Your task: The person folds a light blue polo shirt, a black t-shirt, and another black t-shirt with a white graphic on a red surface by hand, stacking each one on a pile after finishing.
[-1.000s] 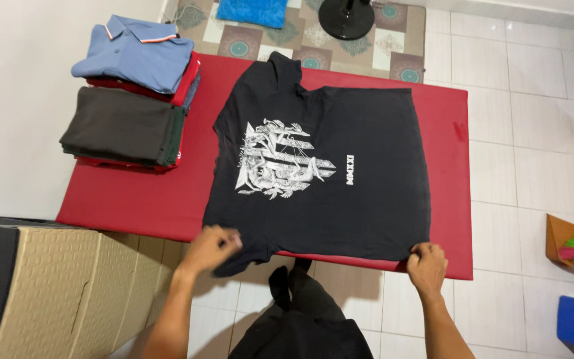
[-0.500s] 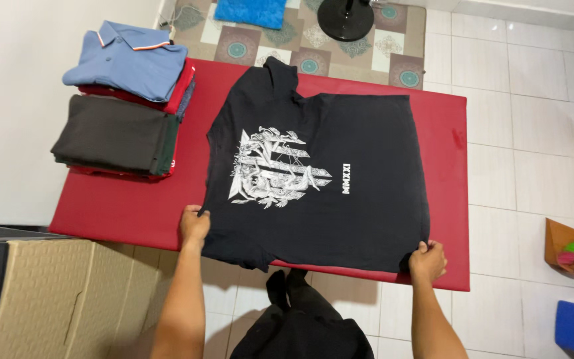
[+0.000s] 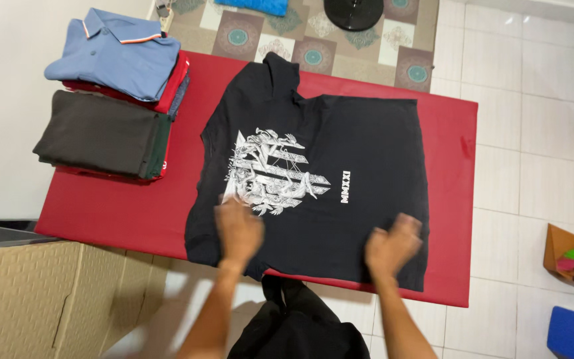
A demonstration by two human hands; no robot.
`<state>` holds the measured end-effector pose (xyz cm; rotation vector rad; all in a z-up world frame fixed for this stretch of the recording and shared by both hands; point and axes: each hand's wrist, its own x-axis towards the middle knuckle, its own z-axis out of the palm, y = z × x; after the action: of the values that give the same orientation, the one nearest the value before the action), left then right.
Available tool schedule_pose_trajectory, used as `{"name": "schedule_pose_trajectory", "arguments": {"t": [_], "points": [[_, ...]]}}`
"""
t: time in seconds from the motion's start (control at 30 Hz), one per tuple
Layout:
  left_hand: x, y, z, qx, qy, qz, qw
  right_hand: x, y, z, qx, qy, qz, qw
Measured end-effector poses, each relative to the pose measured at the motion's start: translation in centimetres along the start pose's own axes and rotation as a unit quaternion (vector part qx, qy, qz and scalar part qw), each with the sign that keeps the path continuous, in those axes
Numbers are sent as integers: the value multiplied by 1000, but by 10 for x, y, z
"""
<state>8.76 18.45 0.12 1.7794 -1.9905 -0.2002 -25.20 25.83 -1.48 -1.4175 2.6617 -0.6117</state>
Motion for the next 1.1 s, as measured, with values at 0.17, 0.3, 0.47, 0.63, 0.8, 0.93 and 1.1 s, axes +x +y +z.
{"name": "schedule_pose_trajectory", "arguments": {"t": [0.17, 0.3, 0.47, 0.63, 0.8, 0.93, 1.1], "points": [[-18, 74, 57, -35, -117, 148, 981, -33, -77, 56, 11, -178, -252, 951], [1, 50, 34, 67, -340, -5, 938, -25, -41, 61, -35, -165, -273, 947], [16, -26, 23, 146, -133, -42, 979, 29, 62, 24, -72, -83, -61, 992], [22, 18, 45, 291, -284, -60, 912, 35, 33, 26, -86, -103, 10, 991], [31, 84, 91, 87, -164, 84, 979, 8, -60, 75, -32, -156, -333, 929], [47, 53, 89, 104, -267, 47, 957, 27, -43, 77, -17, -143, -291, 946], [72, -36, 55, 149, -109, -51, 981, 90, 53, 55, -78, -97, -104, 987]]}}
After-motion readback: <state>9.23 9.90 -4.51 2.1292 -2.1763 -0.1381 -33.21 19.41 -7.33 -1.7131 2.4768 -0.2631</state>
